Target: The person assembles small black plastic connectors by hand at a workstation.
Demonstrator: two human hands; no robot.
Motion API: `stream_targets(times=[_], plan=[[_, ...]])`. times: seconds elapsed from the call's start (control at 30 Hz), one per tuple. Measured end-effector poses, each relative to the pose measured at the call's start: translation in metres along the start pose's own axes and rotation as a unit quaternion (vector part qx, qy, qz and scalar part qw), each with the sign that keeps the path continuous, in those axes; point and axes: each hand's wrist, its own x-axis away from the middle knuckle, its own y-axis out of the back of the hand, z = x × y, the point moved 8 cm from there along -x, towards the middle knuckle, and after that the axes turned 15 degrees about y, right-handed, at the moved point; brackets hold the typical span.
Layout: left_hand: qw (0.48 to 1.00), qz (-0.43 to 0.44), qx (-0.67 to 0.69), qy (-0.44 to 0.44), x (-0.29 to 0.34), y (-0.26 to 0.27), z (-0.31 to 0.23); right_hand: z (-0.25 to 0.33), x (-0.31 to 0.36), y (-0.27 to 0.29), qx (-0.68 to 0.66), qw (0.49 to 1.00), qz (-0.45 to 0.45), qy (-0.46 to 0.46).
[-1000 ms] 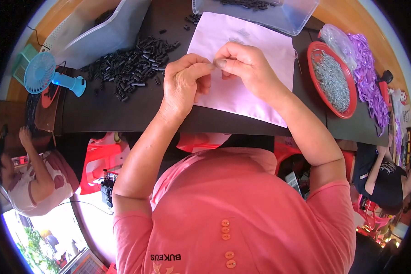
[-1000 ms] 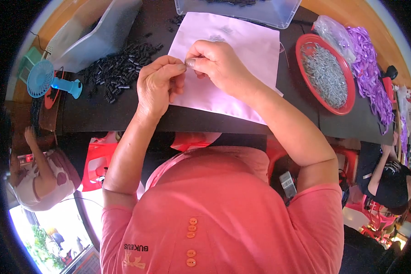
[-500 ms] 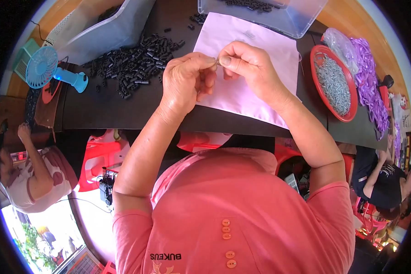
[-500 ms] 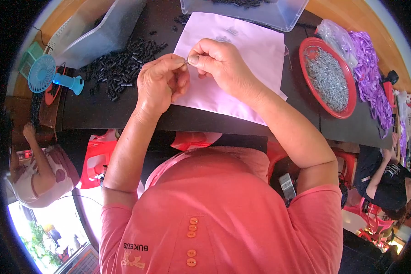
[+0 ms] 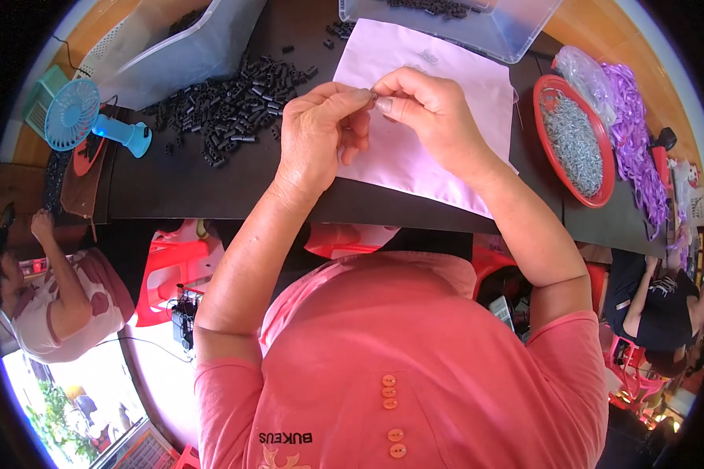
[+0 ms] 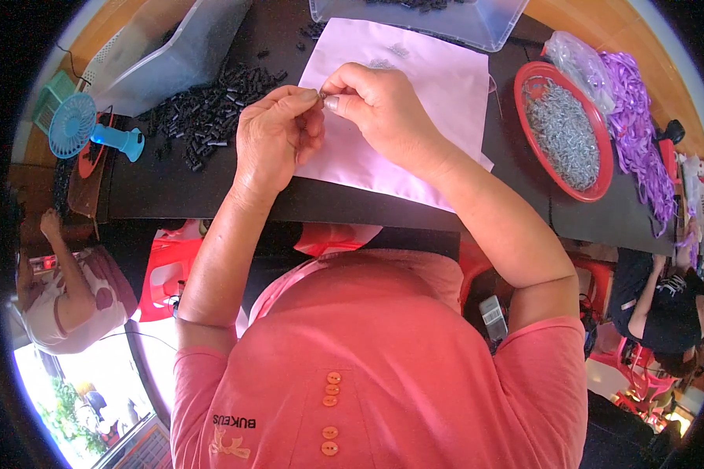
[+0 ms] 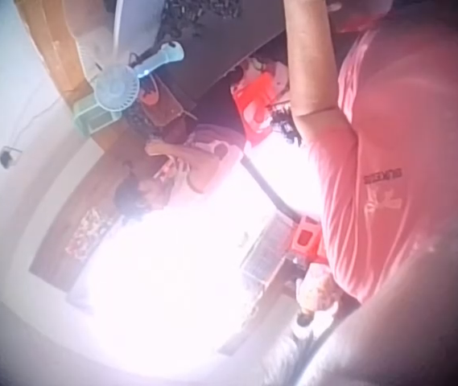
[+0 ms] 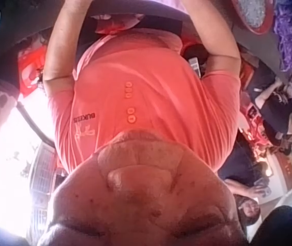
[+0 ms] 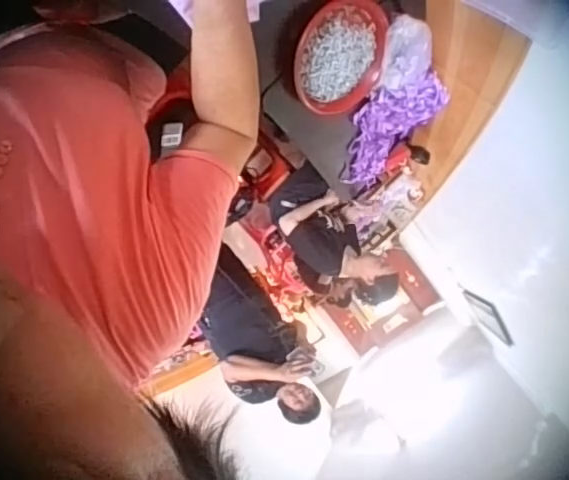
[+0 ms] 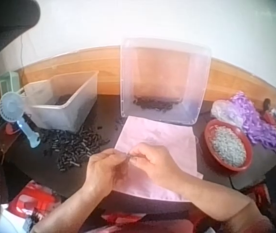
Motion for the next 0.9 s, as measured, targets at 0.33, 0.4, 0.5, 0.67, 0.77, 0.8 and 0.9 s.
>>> stream_targets(times=[0.33, 0.4, 0.5, 0.67, 0.77, 0.8, 0.9], plan=[[1.000, 0.007, -0.026, -0.014, 0.003, -0.004, -0.001, 0.003, 0.001, 0.004, 0.048, 0.999, -0.002, 0.020], [0.999, 0.008, -0.038, -0.016, 0.003, -0.005, -0.001, 0.004, 0.001, 0.004, 0.052, 0.998, -0.006, 0.025], [0.996, -0.026, -0.070, -0.054, 0.008, -0.004, -0.006, 0.006, 0.000, 0.006, 0.086, 0.996, -0.008, 0.036], [0.959, -0.107, -0.183, -0.187, 0.019, -0.005, -0.019, 0.005, 0.000, 0.012, 0.086, 0.996, -0.031, 0.024], [0.934, -0.127, -0.235, -0.239, 0.026, -0.008, -0.024, 0.003, 0.001, 0.008, 0.089, 0.996, -0.005, 0.017], [0.921, -0.134, -0.258, -0.260, 0.029, -0.011, -0.026, 0.004, 0.001, 0.009, 0.089, 0.996, -0.005, 0.017], [0.886, -0.140, -0.304, -0.321, 0.032, -0.012, -0.028, 0.007, 0.000, 0.006, 0.091, 0.996, 0.006, 0.013]])
